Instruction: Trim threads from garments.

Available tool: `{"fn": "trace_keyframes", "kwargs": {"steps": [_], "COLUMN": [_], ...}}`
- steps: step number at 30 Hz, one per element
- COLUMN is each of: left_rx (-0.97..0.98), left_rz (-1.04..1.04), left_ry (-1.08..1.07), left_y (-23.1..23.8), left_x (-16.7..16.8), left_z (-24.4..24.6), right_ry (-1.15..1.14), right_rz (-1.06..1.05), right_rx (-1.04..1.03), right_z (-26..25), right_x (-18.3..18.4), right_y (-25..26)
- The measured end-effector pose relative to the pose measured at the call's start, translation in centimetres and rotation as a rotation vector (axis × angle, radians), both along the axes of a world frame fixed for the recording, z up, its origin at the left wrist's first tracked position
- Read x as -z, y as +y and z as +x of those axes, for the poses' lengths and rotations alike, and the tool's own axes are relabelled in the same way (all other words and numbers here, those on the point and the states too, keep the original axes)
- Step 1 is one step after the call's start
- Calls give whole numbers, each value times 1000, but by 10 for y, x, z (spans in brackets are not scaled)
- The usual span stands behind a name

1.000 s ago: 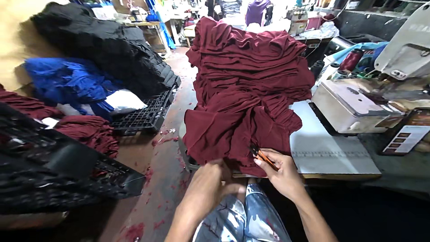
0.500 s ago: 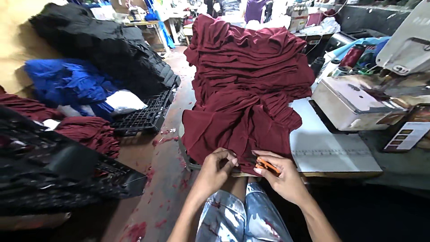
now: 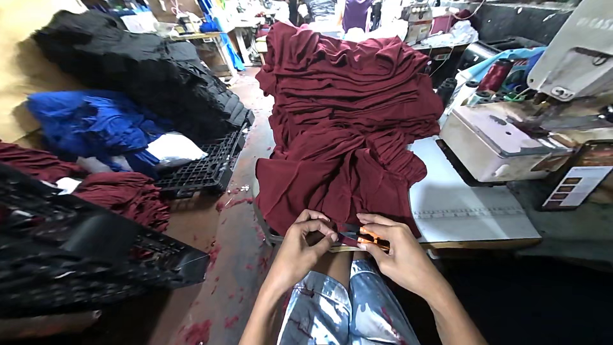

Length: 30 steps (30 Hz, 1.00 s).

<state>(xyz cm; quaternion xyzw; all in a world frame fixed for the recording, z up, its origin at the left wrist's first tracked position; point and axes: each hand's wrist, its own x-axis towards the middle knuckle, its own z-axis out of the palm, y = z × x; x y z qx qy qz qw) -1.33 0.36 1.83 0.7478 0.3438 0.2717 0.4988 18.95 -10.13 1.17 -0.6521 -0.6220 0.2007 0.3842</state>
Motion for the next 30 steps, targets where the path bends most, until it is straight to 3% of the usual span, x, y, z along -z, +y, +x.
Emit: {"fn": "trace_keyframes", "kwargs": {"steps": [10,14,16,19,21,24,27,30], "left_rx": [-6,195,168,-131,-209,-256,-303,-176], "left_rz": [81,294,408,714,796,852,885,709], "left_ry": [22,469,585,355,252,185,89,16], "left_y": [-5,-2,-8,-15,-14,-6,1,5], "left_x": [3,-28,-40,-17,4,33,38,24], "left_z": [3,-16,-17,4,22,31,26,17], "right_ry": [-86,79,165,255,184,-1,150,308], "right_rz": [80,184,257,357,388,277,174,182], "right_rx": [150,285,398,391,330,325,255,199], "right_z": [-14,-5,-5,-21,-34,-31,-5,15], "right_x": [4,7,6,10,22,34,19,-8], "right_y": [8,1,-1,2,6,11,11,11]}}
